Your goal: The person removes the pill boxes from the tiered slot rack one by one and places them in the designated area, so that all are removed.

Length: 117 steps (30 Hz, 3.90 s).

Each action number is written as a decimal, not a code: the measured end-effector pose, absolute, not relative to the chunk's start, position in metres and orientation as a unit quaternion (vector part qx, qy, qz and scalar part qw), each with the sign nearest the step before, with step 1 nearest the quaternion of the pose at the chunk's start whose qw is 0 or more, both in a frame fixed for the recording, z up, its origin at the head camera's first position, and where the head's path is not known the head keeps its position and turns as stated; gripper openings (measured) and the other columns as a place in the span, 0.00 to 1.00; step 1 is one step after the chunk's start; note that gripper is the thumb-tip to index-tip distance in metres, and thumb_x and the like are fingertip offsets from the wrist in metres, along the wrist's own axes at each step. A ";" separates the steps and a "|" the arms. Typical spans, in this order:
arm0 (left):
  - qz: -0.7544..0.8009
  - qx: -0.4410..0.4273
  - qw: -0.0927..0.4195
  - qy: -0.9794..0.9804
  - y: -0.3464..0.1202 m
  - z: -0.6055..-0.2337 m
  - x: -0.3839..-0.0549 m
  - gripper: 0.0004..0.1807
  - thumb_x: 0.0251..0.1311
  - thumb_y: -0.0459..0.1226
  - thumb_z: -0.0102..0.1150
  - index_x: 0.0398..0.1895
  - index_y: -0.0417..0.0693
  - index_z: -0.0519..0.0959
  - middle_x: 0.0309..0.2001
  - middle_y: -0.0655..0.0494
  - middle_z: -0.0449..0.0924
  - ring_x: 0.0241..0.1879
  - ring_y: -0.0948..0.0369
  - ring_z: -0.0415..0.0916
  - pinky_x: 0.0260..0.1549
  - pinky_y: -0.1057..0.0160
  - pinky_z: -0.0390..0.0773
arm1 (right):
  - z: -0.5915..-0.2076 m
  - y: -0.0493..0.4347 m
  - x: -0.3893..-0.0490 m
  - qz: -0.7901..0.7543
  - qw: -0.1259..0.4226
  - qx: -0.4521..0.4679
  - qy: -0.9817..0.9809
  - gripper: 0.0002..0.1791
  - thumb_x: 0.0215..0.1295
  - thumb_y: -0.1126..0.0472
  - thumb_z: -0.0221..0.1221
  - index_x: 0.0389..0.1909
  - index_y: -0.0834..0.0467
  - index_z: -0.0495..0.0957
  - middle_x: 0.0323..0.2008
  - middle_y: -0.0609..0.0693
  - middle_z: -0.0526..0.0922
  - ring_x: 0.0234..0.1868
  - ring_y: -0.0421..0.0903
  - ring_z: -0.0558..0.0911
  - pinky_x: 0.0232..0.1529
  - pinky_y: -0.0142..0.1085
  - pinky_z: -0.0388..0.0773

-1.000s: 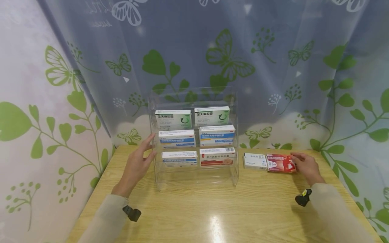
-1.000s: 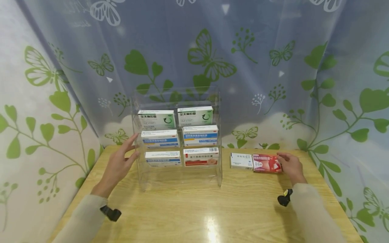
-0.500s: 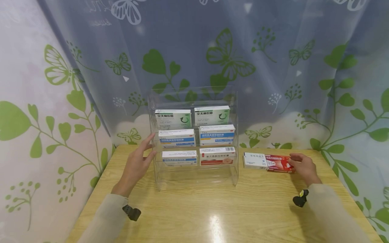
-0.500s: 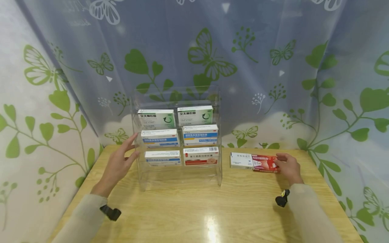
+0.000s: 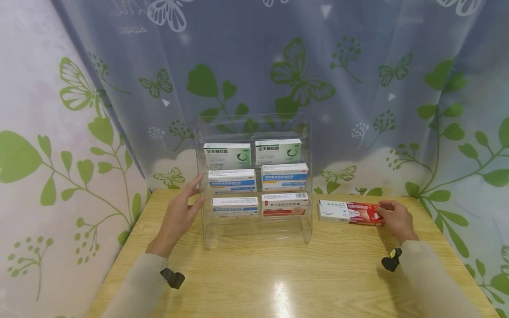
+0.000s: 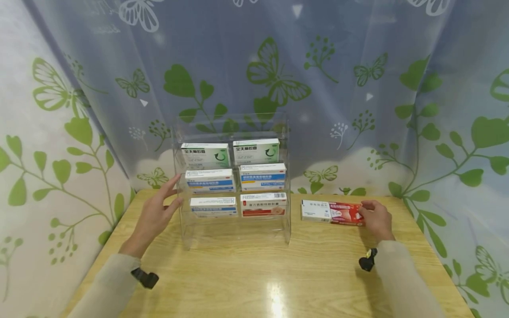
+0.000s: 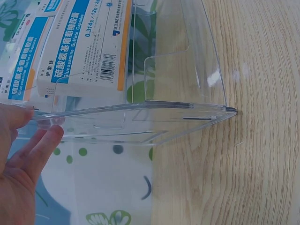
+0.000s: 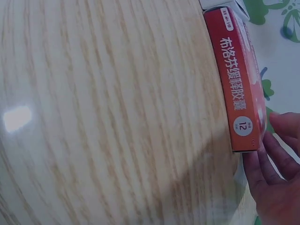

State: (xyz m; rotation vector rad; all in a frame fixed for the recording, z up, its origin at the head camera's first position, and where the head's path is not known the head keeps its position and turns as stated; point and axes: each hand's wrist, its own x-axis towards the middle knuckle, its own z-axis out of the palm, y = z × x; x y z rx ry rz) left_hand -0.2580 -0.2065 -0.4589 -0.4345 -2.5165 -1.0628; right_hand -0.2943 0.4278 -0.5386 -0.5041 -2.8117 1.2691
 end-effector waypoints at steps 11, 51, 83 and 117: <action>-0.377 -0.150 0.189 -0.894 -0.206 -0.460 -0.258 0.40 0.76 0.31 0.65 0.87 0.59 0.62 0.69 0.36 0.82 0.63 0.40 0.85 0.43 0.43 0.93 | -0.506 0.422 -0.302 0.409 0.084 -0.090 -0.904 0.34 0.88 0.43 0.49 0.77 0.67 0.70 0.73 0.73 0.75 0.71 0.72 0.75 0.64 0.66 0.78; -0.377 -0.153 0.187 -0.894 -0.206 -0.461 -0.259 0.41 0.76 0.31 0.65 0.87 0.58 0.62 0.69 0.36 0.82 0.63 0.39 0.85 0.46 0.42 0.93 | -0.333 0.265 -0.316 0.420 0.167 0.163 -0.877 0.25 0.81 0.52 0.64 0.72 0.56 0.78 0.67 0.57 0.84 0.65 0.56 0.83 0.71 0.59 0.80; -0.382 -0.149 0.180 -0.894 -0.206 -0.460 -0.258 0.41 0.77 0.31 0.65 0.87 0.59 0.62 0.69 0.36 0.82 0.65 0.39 0.84 0.47 0.41 0.93 | -0.316 0.197 -0.343 0.233 0.125 0.284 -0.922 0.23 0.78 0.59 0.67 0.70 0.61 0.80 0.67 0.60 0.83 0.65 0.61 0.82 0.69 0.60 0.80; -0.389 -0.150 0.180 -0.891 -0.206 -0.463 -0.259 0.41 0.77 0.30 0.64 0.87 0.60 0.61 0.75 0.39 0.76 0.66 0.39 0.83 0.48 0.40 0.93 | -0.301 0.189 -0.349 0.306 0.214 0.308 -0.875 0.14 0.77 0.67 0.66 0.59 0.56 0.89 0.56 0.56 0.85 0.53 0.54 0.83 0.54 0.45 0.85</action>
